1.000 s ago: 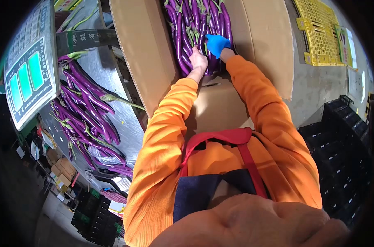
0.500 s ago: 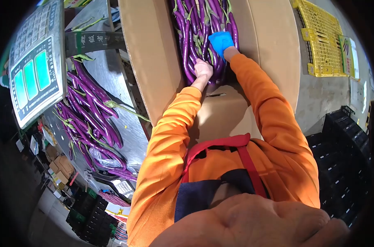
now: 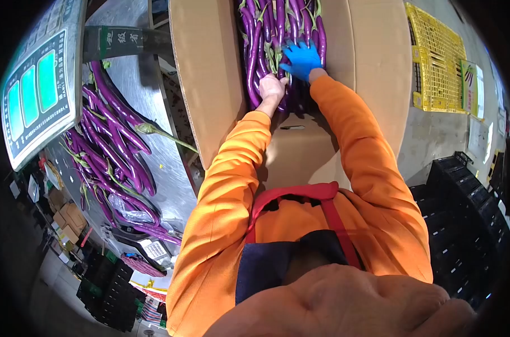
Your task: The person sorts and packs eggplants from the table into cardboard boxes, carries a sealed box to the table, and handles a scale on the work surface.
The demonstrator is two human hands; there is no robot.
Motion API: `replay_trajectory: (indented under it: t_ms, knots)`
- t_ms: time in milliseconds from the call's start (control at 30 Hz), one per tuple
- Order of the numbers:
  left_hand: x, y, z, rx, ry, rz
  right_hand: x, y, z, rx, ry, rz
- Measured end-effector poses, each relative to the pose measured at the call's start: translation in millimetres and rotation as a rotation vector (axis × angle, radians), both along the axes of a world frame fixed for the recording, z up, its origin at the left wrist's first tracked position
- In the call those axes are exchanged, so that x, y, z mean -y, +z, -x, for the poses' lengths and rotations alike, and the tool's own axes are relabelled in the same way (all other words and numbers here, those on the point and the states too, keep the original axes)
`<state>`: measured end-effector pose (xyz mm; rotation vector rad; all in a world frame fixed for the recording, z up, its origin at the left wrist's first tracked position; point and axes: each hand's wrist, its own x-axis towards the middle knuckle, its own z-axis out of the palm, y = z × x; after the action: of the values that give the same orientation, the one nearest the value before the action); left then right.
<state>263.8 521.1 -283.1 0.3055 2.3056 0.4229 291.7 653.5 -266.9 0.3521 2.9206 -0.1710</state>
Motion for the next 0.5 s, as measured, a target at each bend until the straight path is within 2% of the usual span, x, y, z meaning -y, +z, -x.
replay_trajectory:
  t_ms: [133, 267, 367, 433, 500]
  knots:
    - [13, -9, -21, 0.147, -0.084, 0.088, 8, -17, -20, 0.073, -0.034, -0.021]
    - [7, -14, -31, 0.025, -0.210, -0.024, 7, -13, -4, 0.085, -0.065, -0.010]
    - [6, -13, -36, 0.024, -0.258, -0.004, 11, -10, -7, 0.095, -0.127, 0.053]
    - [5, -5, -33, 0.017, -0.282, 0.011, 15, -9, -10, 0.074, -0.101, -0.034]
    - [5, 12, -19, 0.119, -0.420, 0.071, 20, -5, -11, 0.052, -0.095, -0.071]
